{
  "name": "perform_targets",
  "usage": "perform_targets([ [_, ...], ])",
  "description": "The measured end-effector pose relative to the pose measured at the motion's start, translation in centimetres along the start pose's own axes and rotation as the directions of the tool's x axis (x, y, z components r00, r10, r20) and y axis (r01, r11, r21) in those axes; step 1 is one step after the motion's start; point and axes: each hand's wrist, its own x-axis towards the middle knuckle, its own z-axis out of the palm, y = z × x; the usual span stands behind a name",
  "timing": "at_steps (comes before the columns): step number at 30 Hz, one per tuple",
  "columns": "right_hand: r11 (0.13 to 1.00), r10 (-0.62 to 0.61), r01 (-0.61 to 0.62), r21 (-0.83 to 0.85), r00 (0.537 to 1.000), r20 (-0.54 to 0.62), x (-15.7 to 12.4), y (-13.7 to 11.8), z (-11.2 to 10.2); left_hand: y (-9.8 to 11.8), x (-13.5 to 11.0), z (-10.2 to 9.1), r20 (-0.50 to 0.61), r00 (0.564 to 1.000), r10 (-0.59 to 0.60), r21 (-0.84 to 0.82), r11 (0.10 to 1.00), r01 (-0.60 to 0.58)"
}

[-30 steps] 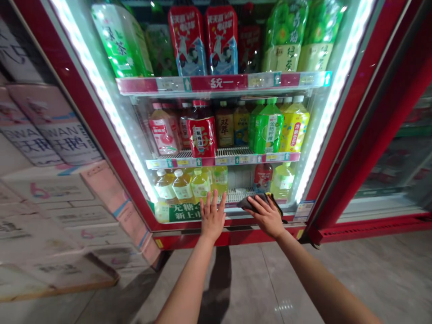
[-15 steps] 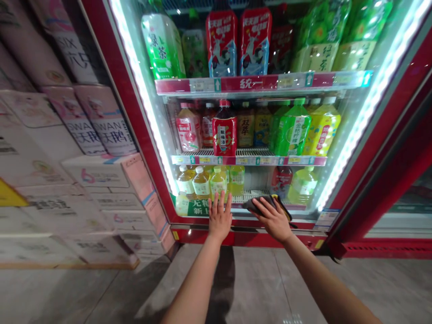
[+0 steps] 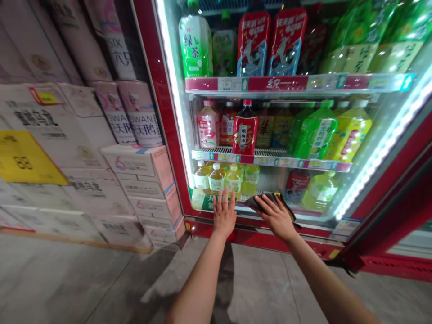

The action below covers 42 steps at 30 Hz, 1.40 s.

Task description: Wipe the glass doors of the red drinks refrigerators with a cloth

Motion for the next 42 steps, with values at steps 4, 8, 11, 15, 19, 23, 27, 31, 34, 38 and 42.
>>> perform_targets([
  [4, 0.984, 0.156, -0.172, -0.045, 0.957, -0.243, 2.3, 1.2, -0.9, -1.5, -0.3, -0.3, -0.009, 0.999, -0.048, 0.014, 0.999, 0.048],
  [8, 0.988, 0.138, -0.150, -0.023, 0.952, -0.273, 8.2, -1.6, 0.4, -2.9, -0.8, -0.5, -0.031, 0.994, -0.106, 0.002, 0.994, 0.106],
  [11, 0.999, 0.012, -0.019, -0.032, 0.983, -0.185, 9.1, -4.0, 2.1, -3.7, -1.4, -0.5, -0.019, 0.990, -0.136, -0.021, 0.990, 0.136],
  [15, 0.982, -0.190, 0.190, -0.023, 0.982, 0.005, 5.9, -3.9, 2.1, -4.9, -2.1, -0.3, -0.009, 0.983, -0.181, -0.031, 0.983, 0.181],
  [19, 0.995, -0.083, 0.083, -0.064, 0.996, -0.010, 6.3, -2.4, 0.4, -5.8, -2.0, -0.3, -0.017, 0.977, -0.213, -0.037, 0.977, 0.212],
  [23, 0.997, -0.005, -0.002, -0.074, 0.996, -0.093, 10.7, -4.1, 1.4, -6.0, -1.9, -0.2, -0.032, 0.965, -0.262, -0.042, 0.964, 0.261],
  [27, 0.980, -0.200, 0.200, -0.010, 0.980, -0.022, 10.6, -6.1, 3.5, -5.9, -2.4, 0.0, -0.020, 0.956, -0.294, -0.055, 0.955, 0.293],
  [31, 0.940, -0.341, 0.339, 0.042, 0.938, 0.056, 8.6, -5.4, 2.8, -6.3, -2.6, 0.0, -0.018, 0.955, -0.296, -0.064, 0.953, 0.295],
  [34, 0.987, -0.156, 0.156, -0.034, 0.988, -0.001, 10.5, -5.5, 2.0, -6.9, -2.5, -0.2, -0.032, 0.949, -0.313, -0.064, 0.948, 0.311],
  [38, 0.999, -0.039, 0.037, -0.023, 0.997, -0.060, 14.2, -8.1, 3.4, -7.6, -2.9, 0.1, -0.041, 0.928, -0.371, -0.065, 0.927, 0.368],
  [42, 0.958, -0.286, 0.285, 0.040, 0.958, 0.029, 14.0, -9.7, 4.9, -8.2, -3.7, 0.2, -0.059, 0.912, -0.407, -0.046, 0.913, 0.405],
])
